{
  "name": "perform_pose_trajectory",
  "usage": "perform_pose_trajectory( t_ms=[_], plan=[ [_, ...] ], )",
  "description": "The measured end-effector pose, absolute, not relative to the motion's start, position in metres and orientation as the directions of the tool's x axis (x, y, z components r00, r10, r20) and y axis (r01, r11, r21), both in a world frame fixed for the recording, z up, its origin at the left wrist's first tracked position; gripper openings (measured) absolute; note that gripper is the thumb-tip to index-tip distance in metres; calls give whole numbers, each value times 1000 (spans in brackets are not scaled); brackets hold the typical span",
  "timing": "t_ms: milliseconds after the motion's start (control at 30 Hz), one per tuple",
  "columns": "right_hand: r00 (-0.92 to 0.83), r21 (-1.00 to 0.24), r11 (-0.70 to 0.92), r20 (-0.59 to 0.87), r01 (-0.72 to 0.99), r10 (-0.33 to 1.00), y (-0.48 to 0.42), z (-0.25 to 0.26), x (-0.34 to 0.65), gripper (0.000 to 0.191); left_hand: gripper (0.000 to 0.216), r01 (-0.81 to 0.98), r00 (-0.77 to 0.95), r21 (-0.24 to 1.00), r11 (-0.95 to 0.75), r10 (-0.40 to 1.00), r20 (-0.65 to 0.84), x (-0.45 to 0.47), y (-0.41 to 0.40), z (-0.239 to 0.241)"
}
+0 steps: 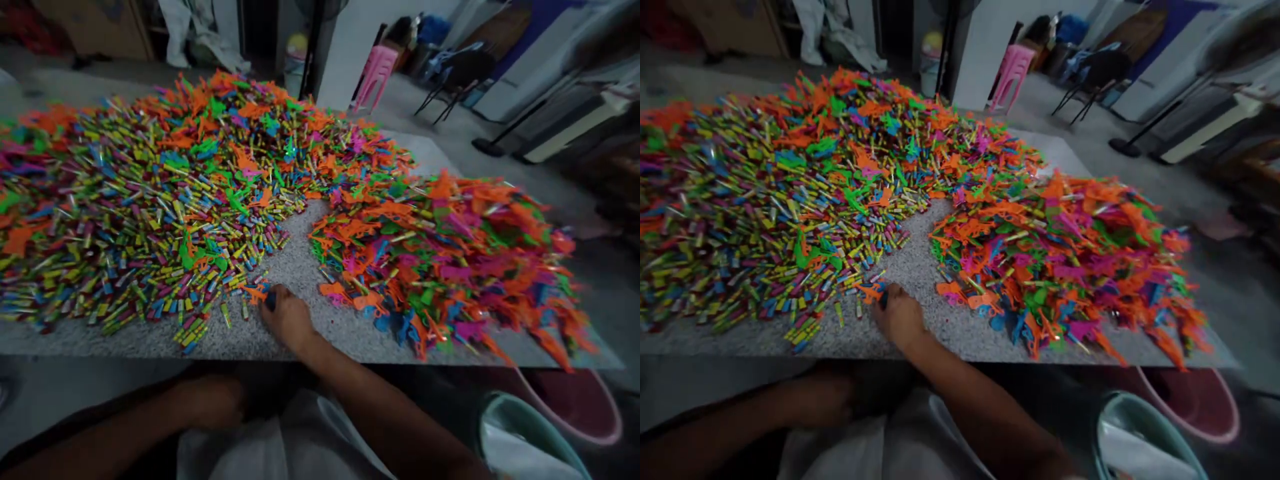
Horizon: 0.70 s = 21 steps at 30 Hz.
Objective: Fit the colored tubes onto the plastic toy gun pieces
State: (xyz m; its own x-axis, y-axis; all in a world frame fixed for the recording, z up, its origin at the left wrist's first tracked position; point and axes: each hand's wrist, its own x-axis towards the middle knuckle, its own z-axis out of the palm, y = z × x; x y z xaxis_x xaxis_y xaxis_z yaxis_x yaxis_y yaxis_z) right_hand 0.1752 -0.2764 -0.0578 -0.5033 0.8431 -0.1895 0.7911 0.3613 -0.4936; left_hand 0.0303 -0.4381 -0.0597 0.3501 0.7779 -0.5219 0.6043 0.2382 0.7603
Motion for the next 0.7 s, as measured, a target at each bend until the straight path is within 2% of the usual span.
perform_pose_trajectory(
  t_ms=[100,200,267,367,433,500,633,700],
  plan=[
    [-445,-521,281,-222,806,868,-265,-46,180,40,15,701,231,689,187,853,-467,17,-434,-30],
    [-425,-586,239,-201,774,883,-258,-37,192,42,24,676,-62,701,230,965,-256,-2,-410,-10],
    [-433,-646,246,-145,722,890,-258,-33,200,42,33,569,-266,772,285,951,-156,-6,-391,-6],
    [-455,-750,282,-28,598,890,-265,-25,204,41,52,264,-457,912,314,873,-169,6,-370,-13],
    [-485,-816,299,26,495,874,-270,-19,203,40,58,80,-479,954,289,851,-217,24,-361,-20],
    [-517,-839,329,68,433,853,-275,-13,201,37,52,-50,-468,968,245,850,-239,43,-354,-25],
    [-588,-718,498,152,486,794,-277,-9,205,32,32,-331,-489,936,123,826,-281,70,-344,-22],
    [-623,-655,565,181,501,761,-276,-11,211,31,25,-461,-442,885,71,846,-299,75,-343,-15]
  ],
)
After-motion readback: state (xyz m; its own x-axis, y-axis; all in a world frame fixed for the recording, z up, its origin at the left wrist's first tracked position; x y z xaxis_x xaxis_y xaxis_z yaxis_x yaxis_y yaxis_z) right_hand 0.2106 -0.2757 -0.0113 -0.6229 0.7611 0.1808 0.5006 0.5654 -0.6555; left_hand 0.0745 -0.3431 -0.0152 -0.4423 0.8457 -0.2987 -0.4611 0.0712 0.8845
